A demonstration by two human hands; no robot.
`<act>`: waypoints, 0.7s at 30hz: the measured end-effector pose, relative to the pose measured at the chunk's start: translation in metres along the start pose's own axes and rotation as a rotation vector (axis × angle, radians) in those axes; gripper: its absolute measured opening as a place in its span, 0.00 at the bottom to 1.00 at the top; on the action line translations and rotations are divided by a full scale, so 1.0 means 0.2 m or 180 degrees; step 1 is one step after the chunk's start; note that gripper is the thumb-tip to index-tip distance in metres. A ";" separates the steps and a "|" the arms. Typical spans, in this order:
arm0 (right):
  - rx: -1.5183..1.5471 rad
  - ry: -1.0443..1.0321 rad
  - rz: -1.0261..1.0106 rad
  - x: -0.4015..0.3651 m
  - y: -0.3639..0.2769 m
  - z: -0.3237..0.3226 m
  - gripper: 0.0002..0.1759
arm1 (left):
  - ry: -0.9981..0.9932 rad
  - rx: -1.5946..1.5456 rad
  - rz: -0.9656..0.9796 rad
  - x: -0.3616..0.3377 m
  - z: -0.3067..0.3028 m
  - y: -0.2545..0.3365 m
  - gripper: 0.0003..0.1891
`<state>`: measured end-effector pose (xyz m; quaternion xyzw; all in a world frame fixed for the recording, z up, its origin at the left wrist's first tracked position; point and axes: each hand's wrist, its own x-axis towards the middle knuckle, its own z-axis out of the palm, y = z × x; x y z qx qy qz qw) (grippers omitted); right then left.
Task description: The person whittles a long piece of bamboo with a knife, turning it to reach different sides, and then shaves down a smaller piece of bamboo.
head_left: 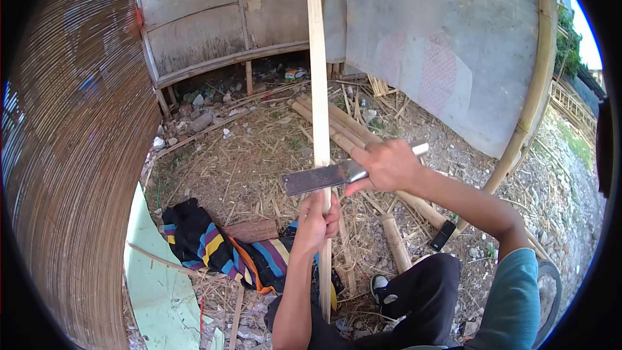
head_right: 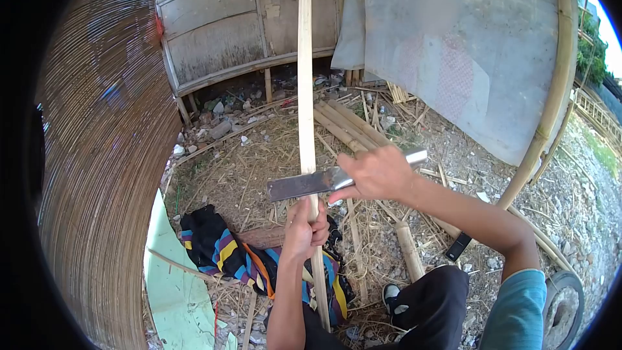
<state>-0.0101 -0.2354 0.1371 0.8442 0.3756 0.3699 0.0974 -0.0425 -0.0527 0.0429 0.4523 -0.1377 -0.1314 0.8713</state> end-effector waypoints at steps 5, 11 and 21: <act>0.0133 -0.0210 -0.0311 0.01 0.01 -0.04 0.37 | 0.0171 0.0206 0.0105 -0.02 0.06 -0.01 0.21; -0.0050 0.0044 -0.0546 0.04 -0.02 -0.02 0.38 | 0.0096 0.0170 0.0176 0.00 0.04 0.02 0.22; -0.0045 0.0044 -0.0165 0.15 0.12 -0.03 0.36 | 0.0119 0.0143 0.0170 0.00 0.04 0.00 0.23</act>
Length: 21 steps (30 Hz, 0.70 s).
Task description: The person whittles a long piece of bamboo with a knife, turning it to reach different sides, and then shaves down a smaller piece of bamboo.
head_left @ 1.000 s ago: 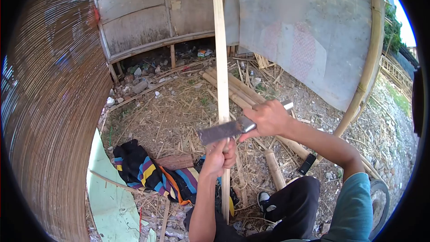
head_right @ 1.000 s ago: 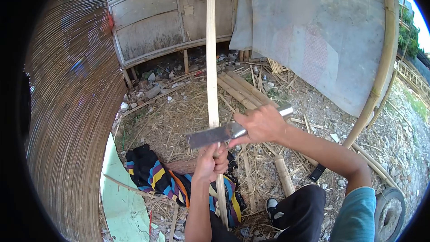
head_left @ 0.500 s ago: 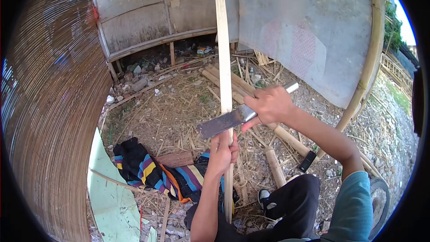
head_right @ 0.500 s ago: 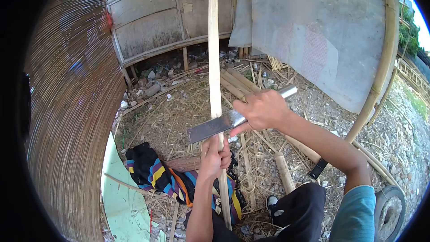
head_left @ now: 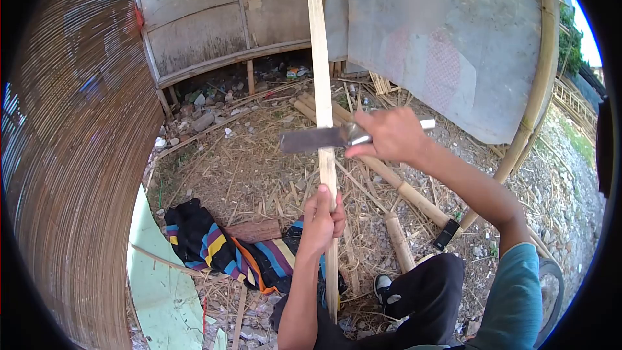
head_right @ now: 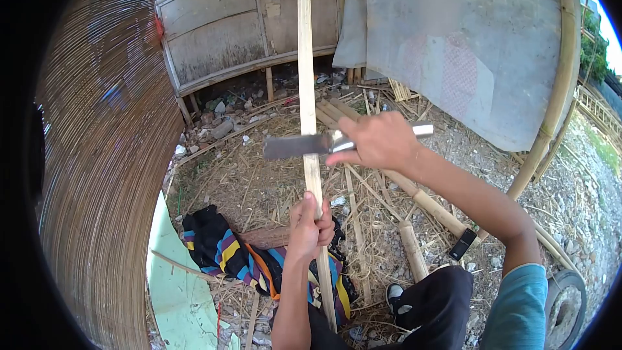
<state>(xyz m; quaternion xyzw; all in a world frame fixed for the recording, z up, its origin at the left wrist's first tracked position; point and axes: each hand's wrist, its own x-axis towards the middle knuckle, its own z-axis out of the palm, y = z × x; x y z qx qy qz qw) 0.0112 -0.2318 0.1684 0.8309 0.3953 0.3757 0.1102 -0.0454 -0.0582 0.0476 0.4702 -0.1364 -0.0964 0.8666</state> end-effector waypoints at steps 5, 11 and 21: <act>0.0084 -0.0260 0.0126 0.02 -0.01 -0.07 0.37 | -0.0058 -0.0066 -0.0049 0.00 0.01 0.01 0.23; 0.0092 0.0194 0.0483 0.00 0.10 -0.02 0.37 | -0.0033 -0.0010 -0.0067 0.00 0.03 -0.01 0.23; 0.0110 -0.0425 -0.0080 -0.04 -0.08 -0.04 0.37 | 0.0527 0.0492 0.0186 0.00 0.05 -0.02 0.19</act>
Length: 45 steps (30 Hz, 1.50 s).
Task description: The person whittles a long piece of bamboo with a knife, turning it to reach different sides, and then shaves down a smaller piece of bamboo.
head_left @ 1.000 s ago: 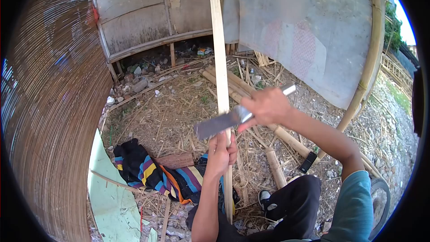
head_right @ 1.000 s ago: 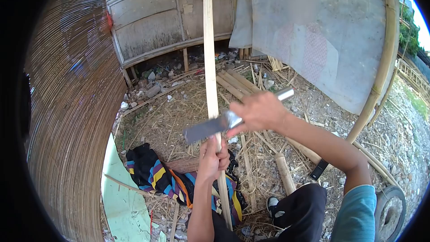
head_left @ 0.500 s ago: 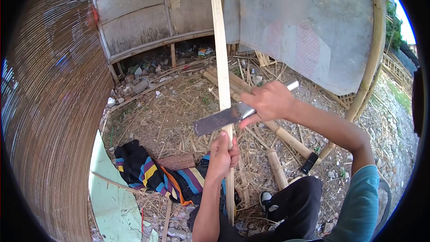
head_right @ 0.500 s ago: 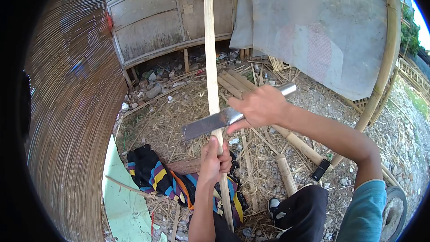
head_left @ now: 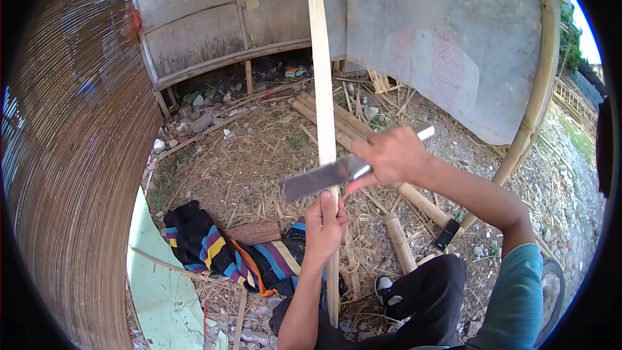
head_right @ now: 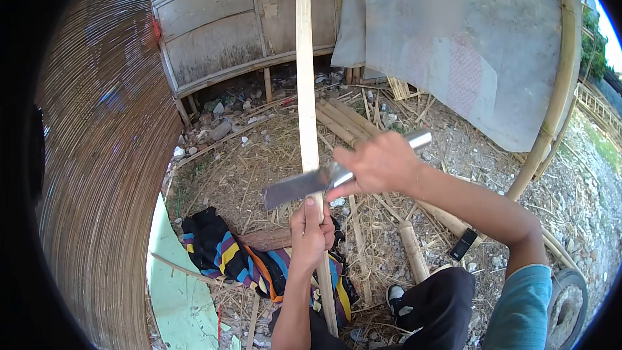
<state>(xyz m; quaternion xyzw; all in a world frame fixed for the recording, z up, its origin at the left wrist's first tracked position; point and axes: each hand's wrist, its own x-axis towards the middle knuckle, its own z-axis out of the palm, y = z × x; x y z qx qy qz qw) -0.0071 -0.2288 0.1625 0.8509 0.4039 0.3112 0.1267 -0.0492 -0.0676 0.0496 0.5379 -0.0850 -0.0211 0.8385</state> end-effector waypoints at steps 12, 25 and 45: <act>0.0244 0.0270 0.0498 0.05 0.15 0.03 0.36 | -0.0069 0.0158 0.0247 0.00 0.01 -0.03 0.22; 0.0269 0.0063 0.1081 0.14 0.18 0.01 0.38 | -0.0230 -0.0160 0.0023 0.00 -0.03 0.02 0.22; -0.0117 -0.0013 -0.0773 0.04 0.09 -0.12 0.38 | -0.0443 -0.0458 -0.0416 -0.05 0.00 0.05 0.22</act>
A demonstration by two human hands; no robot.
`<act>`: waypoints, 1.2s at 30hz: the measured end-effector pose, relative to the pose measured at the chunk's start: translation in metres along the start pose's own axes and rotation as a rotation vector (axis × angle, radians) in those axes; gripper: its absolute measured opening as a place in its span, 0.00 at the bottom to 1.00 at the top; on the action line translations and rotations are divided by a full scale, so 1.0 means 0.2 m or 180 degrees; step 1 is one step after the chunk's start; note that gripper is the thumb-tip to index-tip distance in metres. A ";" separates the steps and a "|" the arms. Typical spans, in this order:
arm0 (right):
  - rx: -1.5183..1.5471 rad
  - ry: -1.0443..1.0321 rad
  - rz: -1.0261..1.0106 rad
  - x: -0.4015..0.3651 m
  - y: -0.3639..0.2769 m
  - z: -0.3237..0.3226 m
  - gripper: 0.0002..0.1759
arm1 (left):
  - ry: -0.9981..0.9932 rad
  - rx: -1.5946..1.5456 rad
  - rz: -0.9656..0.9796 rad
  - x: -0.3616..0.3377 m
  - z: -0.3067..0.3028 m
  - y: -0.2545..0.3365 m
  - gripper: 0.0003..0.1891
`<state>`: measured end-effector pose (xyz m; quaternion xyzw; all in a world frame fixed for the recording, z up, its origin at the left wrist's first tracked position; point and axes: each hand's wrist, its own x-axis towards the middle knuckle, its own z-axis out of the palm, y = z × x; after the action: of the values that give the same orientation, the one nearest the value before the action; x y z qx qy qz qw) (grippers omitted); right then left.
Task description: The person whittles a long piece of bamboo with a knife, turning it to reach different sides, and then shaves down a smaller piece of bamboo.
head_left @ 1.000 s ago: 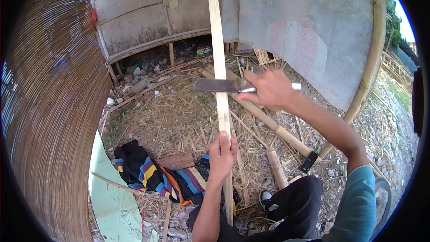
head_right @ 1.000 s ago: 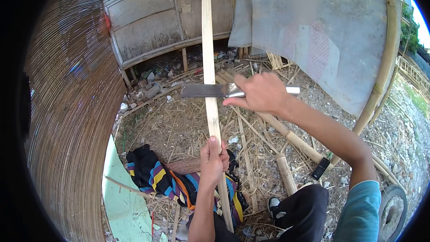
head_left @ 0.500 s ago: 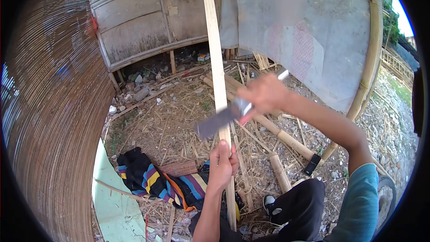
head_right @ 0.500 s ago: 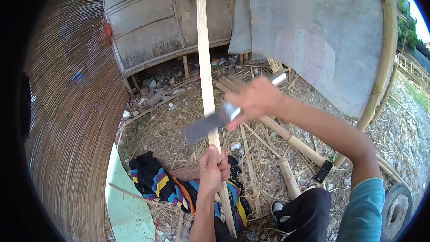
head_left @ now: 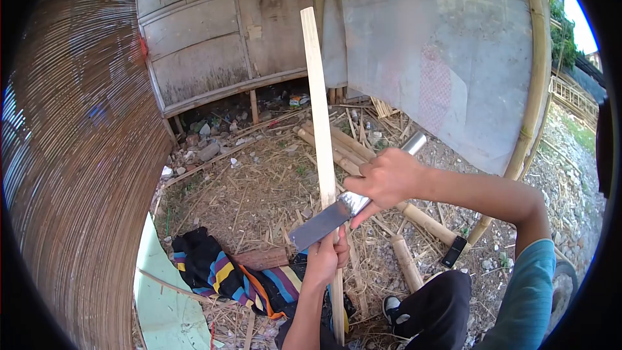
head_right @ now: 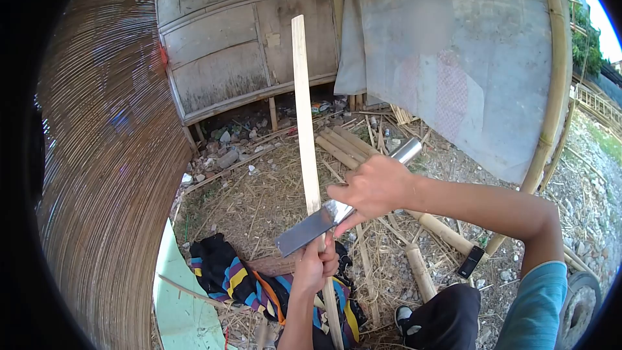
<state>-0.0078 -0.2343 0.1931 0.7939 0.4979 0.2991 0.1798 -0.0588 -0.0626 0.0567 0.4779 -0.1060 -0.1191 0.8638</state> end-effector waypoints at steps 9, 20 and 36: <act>-0.0178 0.0377 0.1639 0.09 0.15 0.01 0.36 | 0.0038 0.0250 0.0413 0.04 -0.02 -0.02 0.20; -0.0639 0.0447 0.1569 0.12 0.45 -0.03 0.37 | 0.0072 0.0274 0.0393 0.01 -0.01 -0.03 0.20; -0.0561 -0.0028 0.0830 0.17 0.39 -0.07 0.39 | -0.0235 0.0120 0.0389 -0.04 0.00 0.03 0.20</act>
<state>0.0470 -0.2377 0.2584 0.8343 0.3616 0.3590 0.2106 -0.0651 -0.0573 0.0623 0.4819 -0.1690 -0.0817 0.8559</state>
